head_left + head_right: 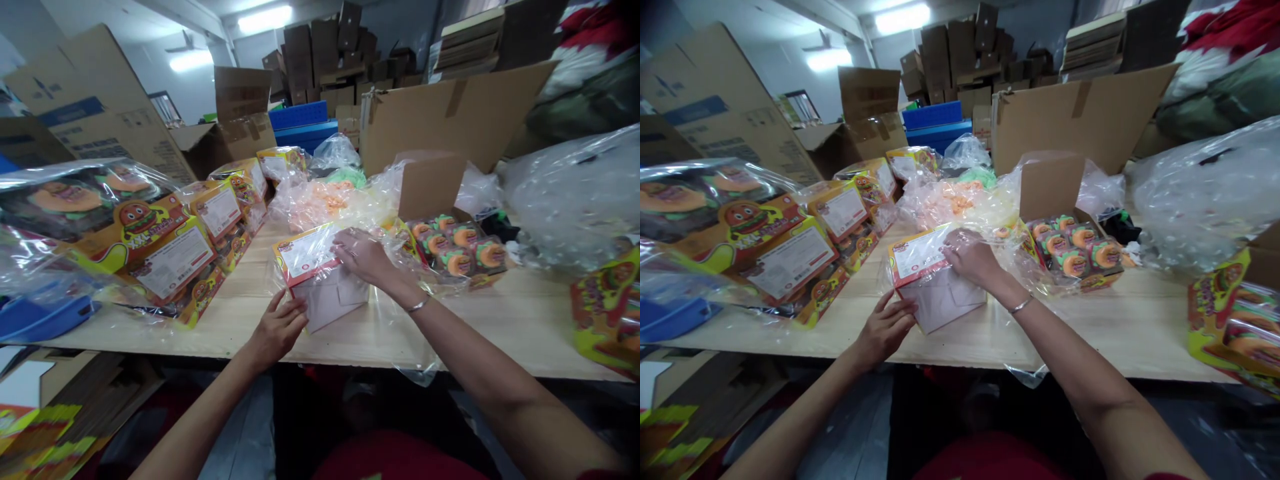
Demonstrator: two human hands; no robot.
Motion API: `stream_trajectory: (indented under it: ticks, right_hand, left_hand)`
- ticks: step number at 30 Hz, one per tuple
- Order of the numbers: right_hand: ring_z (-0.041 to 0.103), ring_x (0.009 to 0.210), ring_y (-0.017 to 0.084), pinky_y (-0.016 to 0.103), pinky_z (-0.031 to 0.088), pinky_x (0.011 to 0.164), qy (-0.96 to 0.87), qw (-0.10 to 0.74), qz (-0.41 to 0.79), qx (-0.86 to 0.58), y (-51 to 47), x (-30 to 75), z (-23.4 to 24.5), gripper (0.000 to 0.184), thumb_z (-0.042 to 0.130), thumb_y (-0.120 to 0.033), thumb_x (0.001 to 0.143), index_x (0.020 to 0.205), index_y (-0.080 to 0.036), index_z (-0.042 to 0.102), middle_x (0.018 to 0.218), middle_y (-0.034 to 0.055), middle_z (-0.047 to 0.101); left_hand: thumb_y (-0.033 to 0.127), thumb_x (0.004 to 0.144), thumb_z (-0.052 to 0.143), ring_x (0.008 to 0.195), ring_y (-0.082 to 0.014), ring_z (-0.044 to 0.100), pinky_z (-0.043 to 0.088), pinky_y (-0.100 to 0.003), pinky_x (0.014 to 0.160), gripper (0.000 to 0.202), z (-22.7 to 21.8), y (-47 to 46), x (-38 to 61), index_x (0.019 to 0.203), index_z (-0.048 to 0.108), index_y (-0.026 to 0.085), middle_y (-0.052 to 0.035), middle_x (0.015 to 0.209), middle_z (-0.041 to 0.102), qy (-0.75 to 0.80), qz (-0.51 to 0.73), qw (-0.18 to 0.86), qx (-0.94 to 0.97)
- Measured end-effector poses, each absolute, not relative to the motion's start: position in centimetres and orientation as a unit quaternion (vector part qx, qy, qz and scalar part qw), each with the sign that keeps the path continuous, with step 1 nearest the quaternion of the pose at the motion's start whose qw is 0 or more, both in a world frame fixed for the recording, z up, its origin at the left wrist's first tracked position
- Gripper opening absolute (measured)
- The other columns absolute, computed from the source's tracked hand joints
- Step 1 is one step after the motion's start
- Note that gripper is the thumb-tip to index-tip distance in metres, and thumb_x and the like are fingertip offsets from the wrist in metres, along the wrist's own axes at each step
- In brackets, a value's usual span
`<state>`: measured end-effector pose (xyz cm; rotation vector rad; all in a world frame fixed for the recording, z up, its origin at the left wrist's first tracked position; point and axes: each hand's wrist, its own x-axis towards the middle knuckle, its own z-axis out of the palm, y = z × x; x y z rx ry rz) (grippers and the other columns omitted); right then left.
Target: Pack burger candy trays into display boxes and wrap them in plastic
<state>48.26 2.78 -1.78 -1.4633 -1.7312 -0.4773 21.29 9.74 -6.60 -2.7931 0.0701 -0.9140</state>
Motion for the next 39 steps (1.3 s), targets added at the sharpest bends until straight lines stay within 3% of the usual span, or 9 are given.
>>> stream_trajectory:
  ticks: [5,9,11,16,25,30,32,35,39]
  right_hand:
    - [0.061,0.081,0.018,0.033,0.046,0.076,-0.729,0.403,-0.346,-0.432,-1.5,45.7,-4.3,0.013,0.055,-0.018,0.094,0.089,-0.017,0.067,0.089,0.0067,0.071]
    - [0.059,0.092,0.017,0.033,0.045,0.083,-0.772,0.34,-0.366,-0.394,-1.3,42.7,-6.1,0.025,0.048,-0.013,0.098,0.118,-0.018,0.063,0.117,0.0074,0.067]
    - [0.057,0.09,0.017,0.033,0.045,0.082,-0.762,0.333,-0.377,-0.408,-0.2,42.2,-6.3,0.027,0.046,-0.014,0.1,0.12,-0.018,0.063,0.118,0.0073,0.067]
    - [0.051,0.076,0.017,0.033,0.039,0.073,-0.765,0.316,-0.394,-0.399,1.2,42.6,-5.6,0.018,0.051,-0.015,0.097,0.095,-0.016,0.069,0.088,0.0034,0.067]
    - [0.044,0.078,0.019,0.036,0.033,0.075,-0.772,0.275,-0.405,-0.405,0.4,42.3,-6.4,0.021,0.051,-0.01,0.094,0.081,-0.015,0.066,0.08,0.0041,0.059]
    - [0.044,0.079,0.019,0.037,0.034,0.078,-0.776,0.269,-0.398,-0.41,0.2,41.9,-6.2,0.025,0.051,-0.006,0.093,0.076,-0.017,0.065,0.085,0.0046,0.061]
    - [0.044,0.079,0.019,0.037,0.035,0.078,-0.776,0.269,-0.4,-0.406,0.1,41.9,-6.2,0.026,0.05,-0.006,0.093,0.074,-0.017,0.064,0.085,0.0038,0.061]
    - [0.044,0.078,0.018,0.037,0.035,0.079,-0.779,0.264,-0.397,-0.406,0.2,42.1,-6.4,0.026,0.049,-0.007,0.094,0.075,-0.017,0.065,0.084,0.003,0.061]
    - [0.042,0.076,0.018,0.037,0.035,0.077,-0.783,0.258,-0.39,-0.41,0.2,42.1,-6.4,0.024,0.05,-0.009,0.095,0.08,-0.016,0.066,0.079,0.0032,0.059]
  left_hand:
    - [0.005,0.088,0.052,0.109,-0.0166,0.066,0.023,-0.04,0.121,0.019,-6.7,9.7,21.5,0.09,0.062,0.021,-0.0023,0.099,0.076,0.026,-0.32,0.092,-0.942]
    - [0.003,0.088,0.053,0.109,-0.0168,0.066,0.024,-0.041,0.12,0.019,-6.7,9.7,21.5,0.09,0.061,0.019,-0.0028,0.094,0.076,0.024,-0.32,0.085,-0.943]
    - [0.003,0.087,0.054,0.109,-0.0169,0.066,0.025,-0.042,0.12,0.018,-6.8,9.8,21.5,0.089,0.061,0.02,-0.0028,0.095,0.076,0.024,-0.32,0.08,-0.944]
    - [0.002,0.086,0.055,0.108,-0.017,0.066,0.025,-0.043,0.12,0.019,-6.9,9.7,21.5,0.09,0.061,0.02,-0.0036,0.1,0.076,0.016,-0.322,0.074,-0.944]
    - [0.005,0.086,0.06,0.115,-0.0174,0.064,0.019,-0.045,0.122,0.018,-6.8,9.8,20.2,0.094,0.062,0.022,-0.0044,0.108,0.076,0.017,-0.332,0.075,-0.94]
    - [0.012,0.076,0.077,0.12,-0.022,0.06,0.029,-0.041,0.116,0.037,-7.5,9.7,17.1,0.108,0.065,0.024,-0.0088,0.113,0.073,-0.014,-0.397,0.198,-0.896]
    - [0.016,0.073,0.08,0.116,-0.0214,0.062,0.034,-0.038,0.113,0.046,-8.4,9.1,16.1,0.115,0.064,0.026,-0.0081,0.117,0.07,-0.035,-0.419,0.188,-0.888]
    - [0.037,0.079,0.076,0.124,-0.0274,0.055,0.041,-0.042,0.105,0.057,-9.9,7.7,15.9,0.131,0.055,0.026,-0.0128,0.136,0.057,-0.177,-0.496,-0.008,-0.85]
    - [0.068,0.086,0.046,0.118,-0.0303,0.059,0.05,-0.043,0.085,0.062,-9.6,6.2,18.5,0.127,0.057,0.023,-0.0155,0.135,0.057,-0.4,-0.505,-0.482,-0.594]
